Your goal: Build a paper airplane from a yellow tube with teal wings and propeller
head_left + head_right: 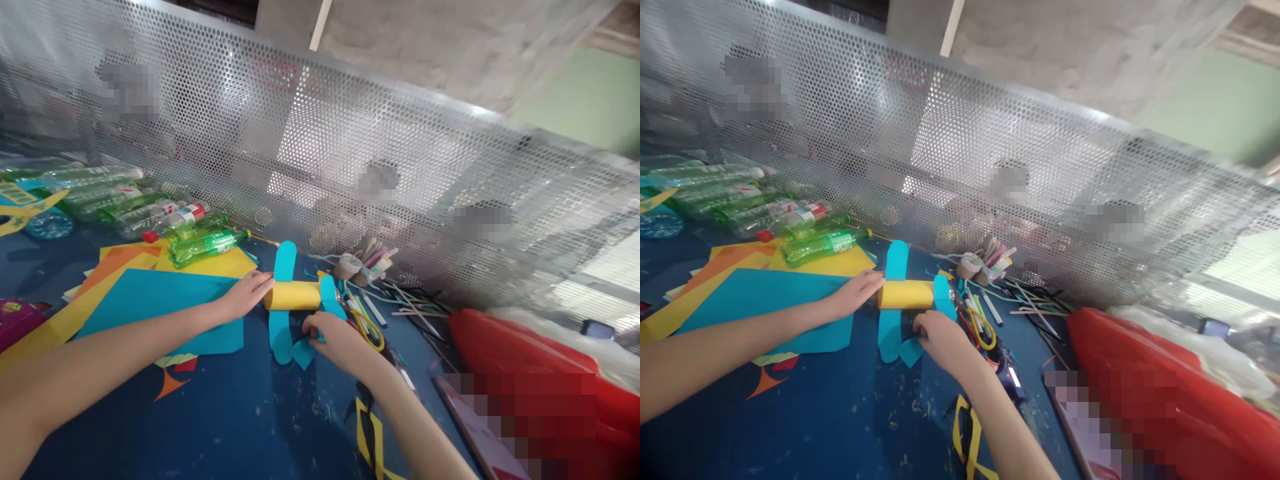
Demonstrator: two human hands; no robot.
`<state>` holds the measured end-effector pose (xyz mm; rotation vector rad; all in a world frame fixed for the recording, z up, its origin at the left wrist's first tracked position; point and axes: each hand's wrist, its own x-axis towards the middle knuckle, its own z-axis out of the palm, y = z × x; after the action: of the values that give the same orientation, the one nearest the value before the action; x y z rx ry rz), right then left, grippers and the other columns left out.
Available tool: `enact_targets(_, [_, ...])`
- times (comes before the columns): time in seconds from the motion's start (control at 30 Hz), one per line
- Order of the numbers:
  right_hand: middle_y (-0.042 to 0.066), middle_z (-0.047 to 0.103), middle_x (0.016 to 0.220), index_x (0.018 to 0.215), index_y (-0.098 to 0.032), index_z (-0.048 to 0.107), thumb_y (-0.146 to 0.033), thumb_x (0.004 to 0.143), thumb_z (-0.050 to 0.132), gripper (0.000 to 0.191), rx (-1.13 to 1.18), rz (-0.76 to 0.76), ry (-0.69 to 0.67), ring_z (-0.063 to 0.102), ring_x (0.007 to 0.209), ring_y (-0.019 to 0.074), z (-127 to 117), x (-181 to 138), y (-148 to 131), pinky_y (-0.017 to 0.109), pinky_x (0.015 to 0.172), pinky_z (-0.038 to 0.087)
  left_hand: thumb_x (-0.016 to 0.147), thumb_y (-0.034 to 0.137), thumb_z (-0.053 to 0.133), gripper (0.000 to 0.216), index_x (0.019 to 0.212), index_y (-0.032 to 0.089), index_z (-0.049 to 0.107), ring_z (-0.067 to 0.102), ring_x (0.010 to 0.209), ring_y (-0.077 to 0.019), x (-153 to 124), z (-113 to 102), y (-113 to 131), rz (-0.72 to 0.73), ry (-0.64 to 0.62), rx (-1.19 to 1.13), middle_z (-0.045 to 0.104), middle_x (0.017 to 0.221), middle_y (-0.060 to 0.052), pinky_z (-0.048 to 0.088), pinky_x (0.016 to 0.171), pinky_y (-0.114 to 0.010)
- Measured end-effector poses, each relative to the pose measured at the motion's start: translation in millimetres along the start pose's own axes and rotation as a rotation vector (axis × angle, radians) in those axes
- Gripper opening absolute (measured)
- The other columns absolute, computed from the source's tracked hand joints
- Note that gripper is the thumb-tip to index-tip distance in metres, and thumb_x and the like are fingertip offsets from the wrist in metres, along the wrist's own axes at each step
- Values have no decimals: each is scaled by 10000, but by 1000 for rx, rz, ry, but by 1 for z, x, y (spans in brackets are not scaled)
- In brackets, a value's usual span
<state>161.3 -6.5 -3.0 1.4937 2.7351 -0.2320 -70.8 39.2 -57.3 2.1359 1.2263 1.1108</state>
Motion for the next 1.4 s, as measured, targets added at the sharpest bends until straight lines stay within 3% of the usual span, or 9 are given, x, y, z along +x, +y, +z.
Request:
enact_targets(0.17, [56, 636, 874, 787, -184, 667, -87, 722, 566, 154, 71, -40, 21, 583, 851, 198, -12, -3, 4, 290, 770, 430, 943, 463, 290, 448, 1156, 166, 550, 486, 1128, -228, -2, 2, -1, -39, 20, -28, 558, 1175, -104, 357, 1013, -393])
enact_targets(0.27, [30, 670, 876, 898, -206, 664, -142, 799, 508, 195, 197, -29, 28, 598, 797, 184, -37, -8, 2, 290, 748, 438, 943, 473, 282, 444, 1106, 174, 566, 495, 1108, -223, -2, 2, -3, -48, 11, -92, 554, 1148, -94, 369, 1009, -389])
enact_targets(0.43, [36, 686, 964, 950, -240, 693, -266, 857, 480, 234, 248, -18, 292, 572, 912, 220, -67, -3, 2, 348, 809, 407, 955, 461, 255, 427, 977, 182, 576, 513, 1039, -195, -1, 3, -5, 32, -25, -150, 527, 1047, -75, 406, 978, -355])
enact_targets(0.57, [29, 684, 851, 958, -181, 604, -287, 782, 578, 207, 516, 1, 330, 600, 787, 178, -56, 18, 7, 306, 725, 427, 954, 442, 298, 386, 1075, 189, 563, 476, 1098, -195, -2, 3, -4, 141, -48, -101, 499, 1107, -81, 383, 1006, -356])
enact_targets(0.73, [9, 632, 743, 800, -163, 554, -330, 725, 620, 195, 718, 61, 344, 581, 696, 144, -34, 38, 17, 269, 663, 419, 969, 415, 270, 412, 1272, 223, 475, 473, 1113, -189, -5, -1, 2, 157, -100, -77, 487, 1131, -77, 385, 1003, -359])
enact_targets(1.4, [44, 698, 751, 692, -194, 614, -347, 690, 644, 156, 692, 57, 451, 608, 668, 184, -18, 48, 21, 308, 638, 435, 971, 419, 263, 411, 1268, 245, 487, 465, 1085, -180, -5, 0, 0, 111, -126, -156, 441, 1124, -72, 389, 989, -349])
